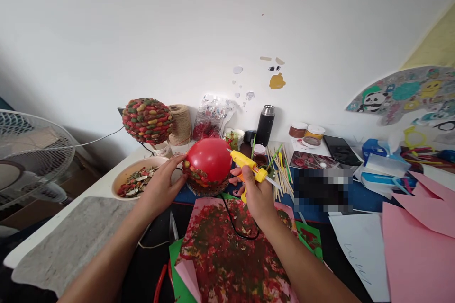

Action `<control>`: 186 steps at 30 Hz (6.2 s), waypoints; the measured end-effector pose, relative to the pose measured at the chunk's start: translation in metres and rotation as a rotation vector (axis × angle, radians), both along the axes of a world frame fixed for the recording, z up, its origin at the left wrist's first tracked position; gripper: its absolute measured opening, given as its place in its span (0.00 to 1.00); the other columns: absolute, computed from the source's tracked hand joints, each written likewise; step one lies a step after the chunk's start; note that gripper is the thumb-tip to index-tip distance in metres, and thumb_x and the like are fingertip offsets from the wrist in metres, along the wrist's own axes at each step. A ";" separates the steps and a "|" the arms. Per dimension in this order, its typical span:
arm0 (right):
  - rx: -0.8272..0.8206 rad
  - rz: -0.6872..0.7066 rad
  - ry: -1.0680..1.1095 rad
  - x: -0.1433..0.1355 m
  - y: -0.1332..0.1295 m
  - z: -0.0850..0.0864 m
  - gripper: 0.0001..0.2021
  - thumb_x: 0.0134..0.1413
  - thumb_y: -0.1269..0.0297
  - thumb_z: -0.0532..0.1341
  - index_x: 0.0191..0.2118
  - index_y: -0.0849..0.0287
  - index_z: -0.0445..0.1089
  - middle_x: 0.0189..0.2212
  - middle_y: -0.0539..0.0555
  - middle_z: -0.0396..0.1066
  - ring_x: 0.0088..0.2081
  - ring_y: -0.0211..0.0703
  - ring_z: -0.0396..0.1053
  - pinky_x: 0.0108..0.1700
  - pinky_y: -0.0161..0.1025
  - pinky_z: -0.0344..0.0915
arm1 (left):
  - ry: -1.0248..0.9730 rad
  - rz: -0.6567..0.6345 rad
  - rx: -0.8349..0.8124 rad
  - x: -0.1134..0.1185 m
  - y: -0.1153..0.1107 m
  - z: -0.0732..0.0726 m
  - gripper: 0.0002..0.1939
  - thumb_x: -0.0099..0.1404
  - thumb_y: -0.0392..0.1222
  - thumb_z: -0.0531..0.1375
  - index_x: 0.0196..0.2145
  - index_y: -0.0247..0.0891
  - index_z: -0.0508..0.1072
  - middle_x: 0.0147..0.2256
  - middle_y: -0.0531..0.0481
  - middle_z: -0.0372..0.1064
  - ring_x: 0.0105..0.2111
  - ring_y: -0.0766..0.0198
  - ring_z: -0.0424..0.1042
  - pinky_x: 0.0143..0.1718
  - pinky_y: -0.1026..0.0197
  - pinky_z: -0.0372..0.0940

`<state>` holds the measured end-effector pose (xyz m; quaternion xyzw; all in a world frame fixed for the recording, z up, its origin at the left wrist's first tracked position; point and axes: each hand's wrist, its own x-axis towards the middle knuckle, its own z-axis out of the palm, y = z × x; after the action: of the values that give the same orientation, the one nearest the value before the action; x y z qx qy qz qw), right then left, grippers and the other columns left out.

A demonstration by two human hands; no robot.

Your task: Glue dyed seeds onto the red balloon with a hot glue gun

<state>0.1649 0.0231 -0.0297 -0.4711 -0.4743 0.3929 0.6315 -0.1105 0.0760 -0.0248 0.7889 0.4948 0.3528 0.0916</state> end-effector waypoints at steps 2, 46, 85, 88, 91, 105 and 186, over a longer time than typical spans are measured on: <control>0.000 0.003 -0.021 0.000 0.000 -0.002 0.35 0.61 0.24 0.61 0.37 0.58 0.79 0.33 0.60 0.83 0.30 0.50 0.80 0.26 0.38 0.70 | -0.002 0.006 -0.006 0.001 -0.001 0.001 0.28 0.74 0.51 0.59 0.67 0.42 0.69 0.65 0.38 0.74 0.65 0.43 0.72 0.69 0.39 0.64; 0.067 -0.007 -0.010 -0.001 -0.003 -0.002 0.36 0.64 0.26 0.60 0.39 0.59 0.82 0.31 0.59 0.82 0.26 0.45 0.78 0.24 0.36 0.70 | -0.012 -0.207 0.264 0.049 -0.036 0.008 0.11 0.77 0.40 0.63 0.55 0.43 0.79 0.46 0.45 0.80 0.46 0.54 0.78 0.49 0.55 0.72; 0.021 0.026 -0.088 0.004 -0.002 -0.001 0.37 0.63 0.23 0.58 0.41 0.56 0.83 0.47 0.63 0.85 0.28 0.46 0.78 0.26 0.40 0.72 | -0.061 0.110 -0.138 0.015 0.005 0.014 0.32 0.74 0.67 0.56 0.60 0.39 0.76 0.51 0.39 0.82 0.48 0.46 0.82 0.52 0.46 0.73; 0.014 0.003 -0.085 0.005 -0.002 -0.001 0.37 0.62 0.23 0.59 0.41 0.56 0.83 0.49 0.62 0.85 0.24 0.43 0.74 0.24 0.40 0.71 | -0.011 0.158 -0.103 0.019 0.003 0.017 0.32 0.74 0.67 0.56 0.61 0.38 0.76 0.48 0.40 0.82 0.46 0.46 0.80 0.50 0.47 0.72; 0.010 -0.012 -0.078 0.006 -0.001 -0.001 0.37 0.61 0.23 0.59 0.40 0.56 0.83 0.49 0.62 0.86 0.22 0.42 0.73 0.23 0.41 0.70 | 0.030 0.178 -0.049 0.022 0.001 0.019 0.34 0.75 0.67 0.55 0.61 0.36 0.76 0.45 0.40 0.80 0.46 0.46 0.79 0.50 0.46 0.71; 0.056 0.005 -0.044 0.003 -0.003 -0.003 0.36 0.64 0.25 0.59 0.41 0.57 0.82 0.35 0.61 0.84 0.34 0.52 0.82 0.26 0.39 0.72 | -0.005 0.166 0.053 0.014 -0.005 0.005 0.28 0.77 0.62 0.57 0.62 0.41 0.75 0.58 0.37 0.77 0.58 0.43 0.76 0.61 0.41 0.69; 0.474 0.102 -0.523 -0.006 -0.017 -0.004 0.20 0.78 0.47 0.59 0.39 0.54 0.79 0.32 0.55 0.81 0.32 0.48 0.81 0.36 0.39 0.75 | 0.689 0.271 -0.064 -0.079 0.017 0.019 0.21 0.70 0.48 0.52 0.37 0.39 0.84 0.42 0.33 0.83 0.45 0.38 0.79 0.49 0.44 0.68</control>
<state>0.1585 0.0065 -0.0335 -0.3716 -0.7209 0.1691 0.5600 -0.1891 0.0927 -0.0055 0.7855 0.6073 0.0597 -0.1031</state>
